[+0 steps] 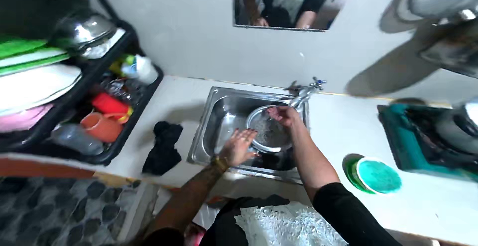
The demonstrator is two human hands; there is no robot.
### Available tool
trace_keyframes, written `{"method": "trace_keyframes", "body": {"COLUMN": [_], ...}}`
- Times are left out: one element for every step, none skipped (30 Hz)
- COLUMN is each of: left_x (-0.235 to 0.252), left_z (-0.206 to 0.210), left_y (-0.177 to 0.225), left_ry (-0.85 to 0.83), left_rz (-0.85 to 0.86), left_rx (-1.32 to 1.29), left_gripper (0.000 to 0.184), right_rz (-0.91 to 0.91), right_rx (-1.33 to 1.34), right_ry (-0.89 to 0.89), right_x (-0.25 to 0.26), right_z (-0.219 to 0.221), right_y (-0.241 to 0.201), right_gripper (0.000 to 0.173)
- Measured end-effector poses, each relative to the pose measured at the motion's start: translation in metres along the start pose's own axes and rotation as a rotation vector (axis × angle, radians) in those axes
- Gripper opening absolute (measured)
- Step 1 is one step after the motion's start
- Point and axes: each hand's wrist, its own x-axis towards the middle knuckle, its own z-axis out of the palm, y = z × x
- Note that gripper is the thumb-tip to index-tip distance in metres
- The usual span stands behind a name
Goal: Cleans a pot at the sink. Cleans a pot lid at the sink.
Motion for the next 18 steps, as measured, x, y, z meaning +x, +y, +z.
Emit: {"method": "trace_keyframes", "body": {"left_x": [0.023, 0.043, 0.057, 0.065, 0.068, 0.067, 0.065, 0.062, 0.06, 0.059, 0.059, 0.059, 0.059, 0.058, 0.056, 0.054, 0.052, 0.051], "left_z": [0.013, 0.024, 0.034, 0.042, 0.047, 0.047, 0.045, 0.042, 0.039, 0.037, 0.031, 0.023, 0.017, 0.014, 0.014, 0.015, 0.017, 0.018], "left_y": [0.007, 0.012, 0.014, 0.014, 0.013, 0.014, 0.013, 0.01, 0.004, -0.004, -0.011, -0.016, -0.022, -0.028, -0.034, -0.039, -0.043, -0.047], "left_ry": [-0.1, -0.197, -0.249, -0.263, -0.246, -0.214, -0.154, -0.076, 0.032, 0.137, 0.201, 0.255, 0.319, 0.385, 0.463, 0.535, 0.599, 0.657], "left_rz": [0.036, 0.046, 0.059, 0.093, 0.127, 0.132, 0.129, 0.131, 0.144, 0.146, 0.106, 0.039, -0.025, -0.066, -0.077, -0.081, -0.095, -0.135], "left_rx": [0.011, 0.034, 0.071, 0.109, 0.126, 0.118, 0.101, 0.07, 0.022, -0.05, -0.149, -0.268, -0.381, -0.488, -0.595, -0.708, -0.816, -0.918], "left_gripper": [0.083, 0.08, 0.069, 0.054, 0.043, 0.036, 0.032, 0.029, 0.026, 0.022, 0.021, 0.02, 0.02, 0.019, 0.018, 0.016, 0.013, 0.011], "right_rz": [0.004, 0.006, 0.007, 0.002, -0.01, -0.029, -0.049, -0.073, -0.094, -0.109, -0.117, -0.122, -0.127, -0.131, -0.136, -0.135, -0.131, -0.12], "right_rx": [0.023, 0.034, 0.042, 0.045, 0.043, 0.042, 0.043, 0.05, 0.065, 0.08, 0.092, 0.107, 0.134, 0.168, 0.205, 0.234, 0.25, 0.26], "right_ry": [-0.021, -0.033, -0.043, -0.034, -0.014, 0.011, 0.036, 0.071, 0.1, 0.126, 0.136, 0.139, 0.139, 0.132, 0.13, 0.13, 0.126, 0.125], "right_x": [0.0, -0.001, -0.003, -0.006, -0.01, -0.013, -0.017, -0.021, -0.025, -0.026, -0.028, -0.029, -0.03, -0.03, -0.029, -0.028, -0.027, -0.025], "right_z": [-0.003, -0.006, -0.01, -0.014, -0.018, -0.023, -0.028, -0.033, -0.037, -0.042, -0.046, -0.05, -0.052, -0.053, -0.054, -0.055, -0.054, -0.052], "right_y": [-0.002, -0.005, -0.008, -0.012, -0.017, -0.023, -0.03, -0.037, -0.043, -0.046, -0.049, -0.049, -0.049, -0.047, -0.044, -0.04, -0.035, -0.031], "right_gripper": [0.028, 0.028, 0.026, 0.025, 0.025, 0.023, 0.023, 0.021, 0.022, 0.024, 0.025, 0.027, 0.028, 0.029, 0.03, 0.03, 0.03, 0.029]}}
